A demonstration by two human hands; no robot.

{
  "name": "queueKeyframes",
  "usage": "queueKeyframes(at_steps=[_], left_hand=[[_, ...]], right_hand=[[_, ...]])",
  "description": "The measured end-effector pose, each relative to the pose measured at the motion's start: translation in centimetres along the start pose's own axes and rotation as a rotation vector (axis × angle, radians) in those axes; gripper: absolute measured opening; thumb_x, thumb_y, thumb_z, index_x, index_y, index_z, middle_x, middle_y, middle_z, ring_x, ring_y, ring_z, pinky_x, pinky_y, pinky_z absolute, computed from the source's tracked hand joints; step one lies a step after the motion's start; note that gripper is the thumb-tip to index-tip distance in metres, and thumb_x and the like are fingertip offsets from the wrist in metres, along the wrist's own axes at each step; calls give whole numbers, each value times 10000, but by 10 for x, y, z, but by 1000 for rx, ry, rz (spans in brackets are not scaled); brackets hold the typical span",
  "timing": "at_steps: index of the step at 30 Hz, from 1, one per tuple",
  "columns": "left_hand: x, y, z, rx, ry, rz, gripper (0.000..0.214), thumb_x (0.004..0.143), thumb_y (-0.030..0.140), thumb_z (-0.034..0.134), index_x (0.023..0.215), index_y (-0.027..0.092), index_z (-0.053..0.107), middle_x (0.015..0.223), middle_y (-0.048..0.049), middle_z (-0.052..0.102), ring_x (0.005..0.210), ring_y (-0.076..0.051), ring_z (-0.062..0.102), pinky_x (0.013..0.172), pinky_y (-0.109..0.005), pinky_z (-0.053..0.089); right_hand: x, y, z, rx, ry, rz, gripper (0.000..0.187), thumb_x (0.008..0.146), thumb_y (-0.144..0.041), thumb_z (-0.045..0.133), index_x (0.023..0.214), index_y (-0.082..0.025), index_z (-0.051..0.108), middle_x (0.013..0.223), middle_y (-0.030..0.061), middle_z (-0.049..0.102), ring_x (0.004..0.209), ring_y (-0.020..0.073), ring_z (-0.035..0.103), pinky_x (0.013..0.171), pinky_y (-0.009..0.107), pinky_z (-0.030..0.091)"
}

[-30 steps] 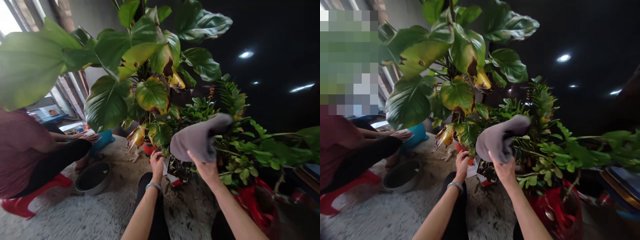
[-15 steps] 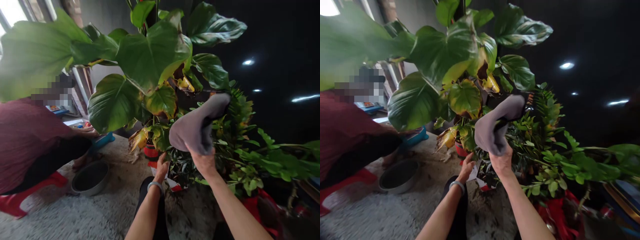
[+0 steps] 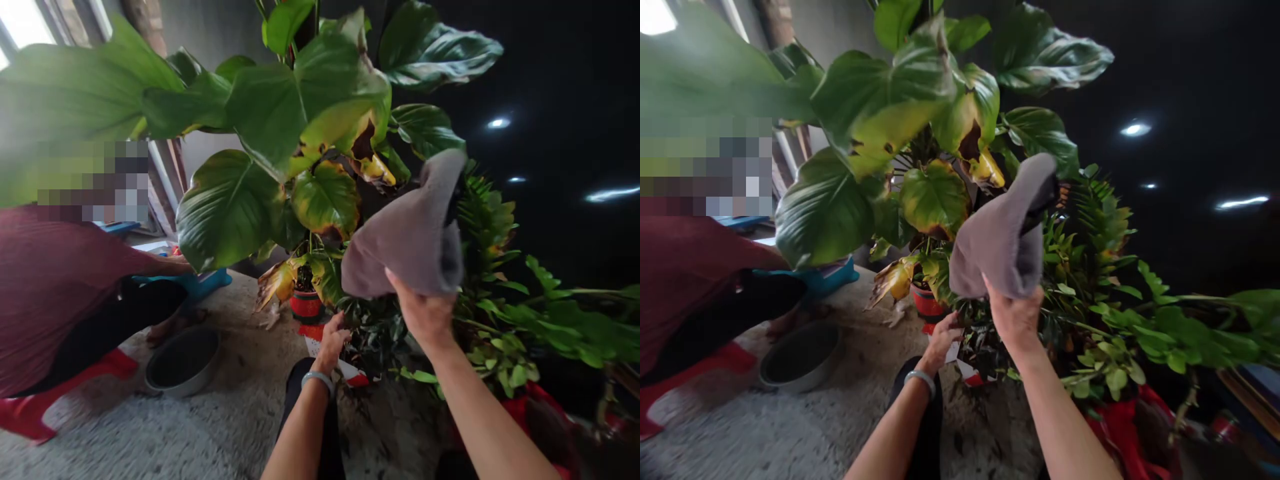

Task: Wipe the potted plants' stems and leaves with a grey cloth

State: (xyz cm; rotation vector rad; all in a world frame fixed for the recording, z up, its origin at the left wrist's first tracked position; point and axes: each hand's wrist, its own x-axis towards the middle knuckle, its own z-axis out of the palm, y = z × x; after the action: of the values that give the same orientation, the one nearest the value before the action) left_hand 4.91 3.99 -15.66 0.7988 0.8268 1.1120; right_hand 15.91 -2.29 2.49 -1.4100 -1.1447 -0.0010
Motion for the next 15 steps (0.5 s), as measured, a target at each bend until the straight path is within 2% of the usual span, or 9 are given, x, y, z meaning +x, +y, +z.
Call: queueKeyframes(at_steps=[2,4,6,8,10,12,14,15], left_hand=[[-2,2,0,-65,-6,-44,465,459,127,641,916,151,726,788,-41,703,739,-179,591,648,-271,458],[-3,4,-2,-109,-3,-61,337,441,149,656,774,144,707,674,-21,661,662,-155,562,641,-273,460],[-4,5,-4,-110,-16,-52,243,431,164,668,673,145,684,612,-12,637,620,-141,538,631,-267,452],[-5,6,-6,-98,-43,-37,271,439,170,665,705,142,707,628,-17,654,619,-139,535,617,-258,437],[-5,6,-8,-94,-64,-39,406,445,155,644,838,140,742,667,-17,674,622,-134,533,608,-248,422],[-4,7,-8,-96,-78,-60,538,437,132,618,960,139,746,711,-19,691,618,-125,529,598,-237,410],[-4,7,-7,-106,-70,-77,596,428,116,612,1010,140,740,773,-30,711,636,-124,542,591,-228,404],[-4,8,-6,-119,-59,-80,598,427,112,616,1011,144,739,803,-33,719,648,-125,552,589,-225,405]], right_hand=[[-4,10,21,-30,-135,5,144,664,-366,641,689,-225,656,795,101,760,776,260,679,758,350,523],[-24,28,30,-85,-274,49,123,620,-311,622,694,-224,665,761,77,756,723,251,671,697,340,517],[-48,44,24,-144,-375,127,160,583,-304,613,700,-217,680,711,68,749,670,254,665,639,334,502],[-62,49,7,-155,-406,192,180,572,-339,620,682,-210,681,668,69,740,631,254,659,604,330,492],[-58,41,-11,-100,-306,205,208,565,-394,657,651,-206,673,620,66,726,587,248,643,564,325,486],[-38,23,-20,-38,-109,155,256,568,-441,702,652,-200,678,630,70,729,602,253,647,573,333,499],[-13,6,-16,16,66,62,269,601,-451,723,684,-197,693,717,93,754,711,277,677,658,356,526],[-4,1,-9,38,97,22,255,629,-442,715,703,-199,698,772,105,765,773,285,688,713,365,531]])
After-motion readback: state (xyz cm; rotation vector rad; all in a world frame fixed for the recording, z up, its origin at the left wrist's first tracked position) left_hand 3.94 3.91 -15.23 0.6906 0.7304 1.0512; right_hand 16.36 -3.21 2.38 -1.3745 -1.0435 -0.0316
